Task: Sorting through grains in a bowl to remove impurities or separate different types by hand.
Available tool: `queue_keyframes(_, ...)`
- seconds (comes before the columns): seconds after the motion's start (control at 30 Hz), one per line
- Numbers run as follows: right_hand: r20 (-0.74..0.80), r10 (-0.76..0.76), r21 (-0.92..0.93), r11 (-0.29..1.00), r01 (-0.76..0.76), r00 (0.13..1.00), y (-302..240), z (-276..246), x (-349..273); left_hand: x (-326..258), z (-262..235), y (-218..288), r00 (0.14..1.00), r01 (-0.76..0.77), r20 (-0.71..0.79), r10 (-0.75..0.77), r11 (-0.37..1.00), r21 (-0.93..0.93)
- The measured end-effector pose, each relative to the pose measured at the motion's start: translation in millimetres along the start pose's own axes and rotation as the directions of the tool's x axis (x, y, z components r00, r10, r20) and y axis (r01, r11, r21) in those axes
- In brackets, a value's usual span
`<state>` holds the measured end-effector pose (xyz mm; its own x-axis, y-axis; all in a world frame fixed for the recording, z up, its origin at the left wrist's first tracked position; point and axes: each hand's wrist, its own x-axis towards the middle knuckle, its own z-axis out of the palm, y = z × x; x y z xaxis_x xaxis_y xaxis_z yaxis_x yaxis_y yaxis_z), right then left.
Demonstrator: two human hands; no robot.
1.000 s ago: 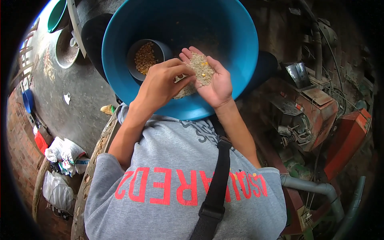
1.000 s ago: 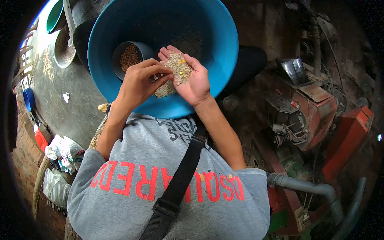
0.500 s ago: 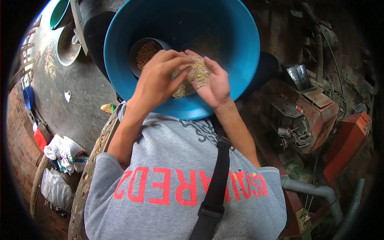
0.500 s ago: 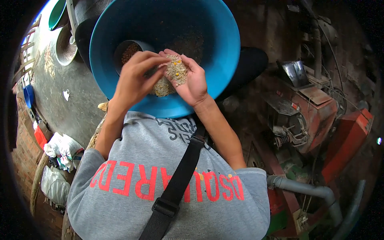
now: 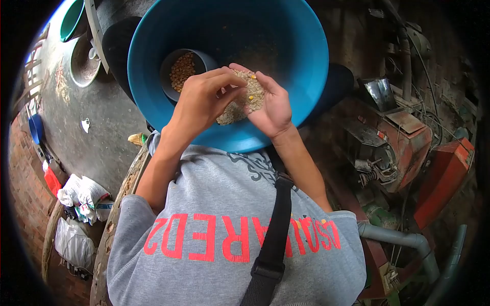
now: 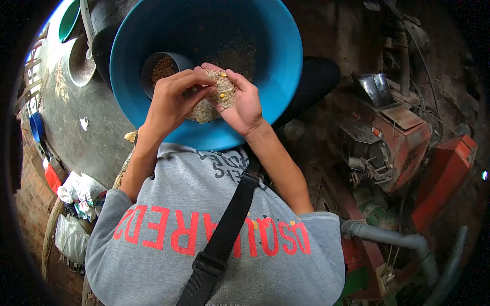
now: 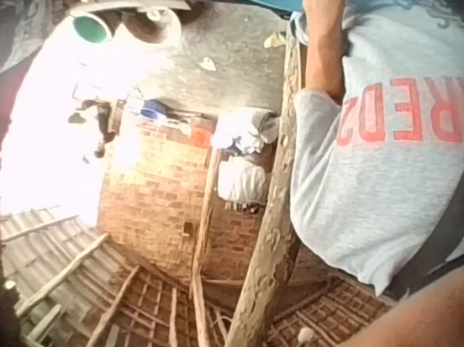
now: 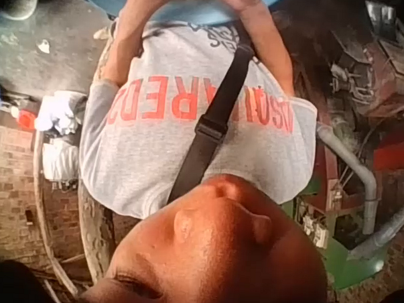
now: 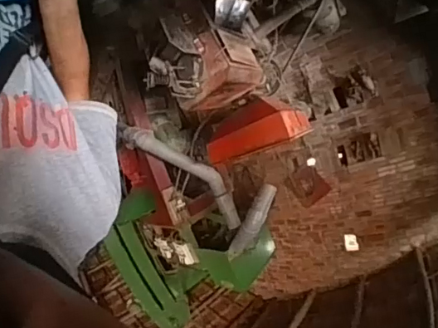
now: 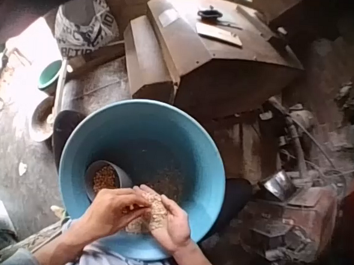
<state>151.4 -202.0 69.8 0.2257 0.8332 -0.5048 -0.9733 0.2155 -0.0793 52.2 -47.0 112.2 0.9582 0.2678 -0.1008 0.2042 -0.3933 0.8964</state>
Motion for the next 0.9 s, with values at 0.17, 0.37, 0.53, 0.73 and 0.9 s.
queue_keyframes(0.17,-0.048,-0.013,-0.050,0.999,0.010,0.999,1,6,0,-5,-17,8,0.999,0.038,0.024,-0.038,0.999,-0.027)
queue_keyframes(0.37,-0.081,-0.020,-0.077,0.997,0.014,0.996,4,6,2,-11,-44,6,0.994,0.086,-0.085,-0.071,0.980,0.181)
queue_keyframes(0.53,-0.093,-0.047,-0.178,0.984,0.030,0.995,7,1,3,0,-32,12,0.989,-0.042,-0.126,0.072,0.974,0.221)
queue_keyframes(0.73,-0.144,-0.063,-0.194,0.980,0.034,0.988,8,-7,-2,7,-9,0,0.989,-0.105,-0.082,0.125,0.971,0.216)
queue_keyframes(0.9,-0.149,-0.036,-0.207,0.978,0.004,0.988,5,2,-1,6,-11,-6,0.986,-0.123,-0.078,0.145,0.964,0.236)
